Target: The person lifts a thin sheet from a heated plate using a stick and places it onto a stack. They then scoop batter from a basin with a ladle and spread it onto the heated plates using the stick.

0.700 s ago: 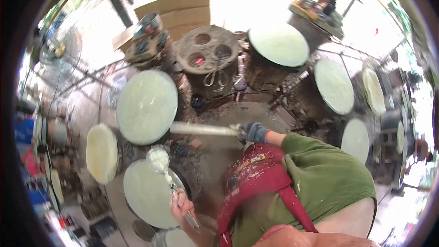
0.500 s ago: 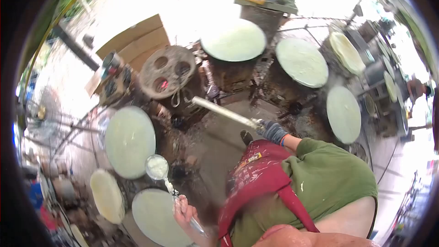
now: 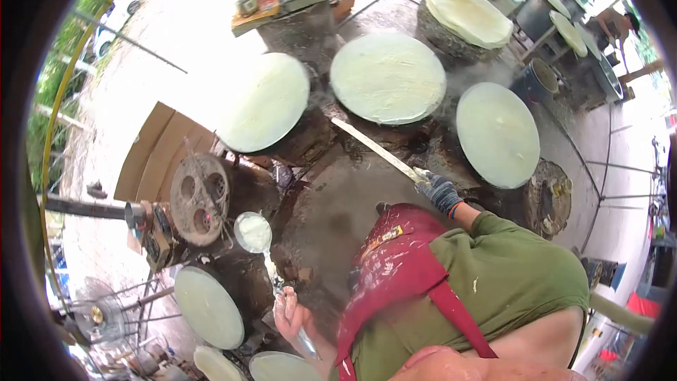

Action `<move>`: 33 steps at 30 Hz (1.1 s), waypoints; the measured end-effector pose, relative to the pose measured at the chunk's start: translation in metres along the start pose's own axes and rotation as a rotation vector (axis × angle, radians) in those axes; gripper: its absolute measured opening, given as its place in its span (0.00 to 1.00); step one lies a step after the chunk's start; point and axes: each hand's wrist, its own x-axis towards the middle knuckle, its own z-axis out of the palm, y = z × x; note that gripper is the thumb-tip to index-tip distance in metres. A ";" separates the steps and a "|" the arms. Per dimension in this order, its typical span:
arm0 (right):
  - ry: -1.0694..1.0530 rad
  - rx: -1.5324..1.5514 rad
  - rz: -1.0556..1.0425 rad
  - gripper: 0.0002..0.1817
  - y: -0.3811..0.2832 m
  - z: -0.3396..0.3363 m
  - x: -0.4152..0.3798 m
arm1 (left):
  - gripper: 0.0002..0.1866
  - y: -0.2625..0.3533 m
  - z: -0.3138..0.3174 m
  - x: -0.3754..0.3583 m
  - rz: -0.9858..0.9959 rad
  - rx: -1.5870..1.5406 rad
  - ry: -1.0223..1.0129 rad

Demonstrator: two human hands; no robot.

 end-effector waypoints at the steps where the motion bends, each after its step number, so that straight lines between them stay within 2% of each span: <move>1: -0.011 -0.015 0.031 0.25 0.007 -0.005 0.003 | 0.18 -0.008 0.007 0.011 -0.016 -0.005 0.009; 4: -0.029 -0.063 0.148 0.26 0.026 -0.018 0.012 | 0.19 -0.026 0.019 0.043 -0.141 -0.053 -0.066; 8: 0.036 -0.046 0.167 0.25 0.039 -0.034 0.018 | 0.19 -0.049 0.036 0.070 -0.214 -0.031 -0.060; 9: 0.090 0.052 0.134 0.24 0.040 -0.039 0.017 | 0.19 -0.052 0.038 0.074 -0.223 -0.021 -0.035; 12: 0.260 0.126 0.339 0.22 0.030 -0.067 0.007 | 0.19 -0.059 0.046 0.079 -0.257 0.040 -0.029; 14: 0.498 -0.051 0.393 0.21 0.071 -0.063 -0.006 | 0.19 -0.060 0.050 0.080 -0.327 0.054 -0.060; 15: 0.639 -0.106 0.432 0.20 0.106 -0.053 -0.017 | 0.19 -0.054 0.043 0.077 -0.284 0.143 -0.010; 17: 0.741 0.265 0.725 0.19 0.181 -0.044 -0.044 | 0.19 -0.040 0.022 0.073 -0.192 0.312 0.070; 20: 0.915 0.263 0.740 0.17 0.184 -0.079 -0.080 | 0.16 -0.034 0.020 0.072 -0.105 0.485 0.286; 23: 0.690 0.273 0.942 0.16 0.133 -0.116 -0.099 | 0.15 -0.026 0.009 0.065 -0.061 0.598 0.365; 26: 0.710 0.366 0.796 0.21 0.172 -0.096 -0.107 | 0.14 -0.034 0.020 0.053 -0.160 0.506 0.209; 27: 0.639 0.402 0.784 0.19 0.193 -0.091 -0.107 | 0.13 -0.043 0.033 0.048 -0.215 0.446 0.133; 29: 0.665 0.690 0.786 0.17 0.181 -0.089 -0.114 | 0.13 -0.059 0.054 0.039 -0.114 0.564 0.320; 31: 0.693 0.903 0.764 0.16 0.153 -0.091 -0.127 | 0.14 -0.054 0.045 0.042 -0.179 0.547 0.279; 33: 0.700 0.569 0.653 0.18 0.136 -0.099 -0.146 | 0.14 -0.032 0.011 0.060 -0.405 0.388 0.010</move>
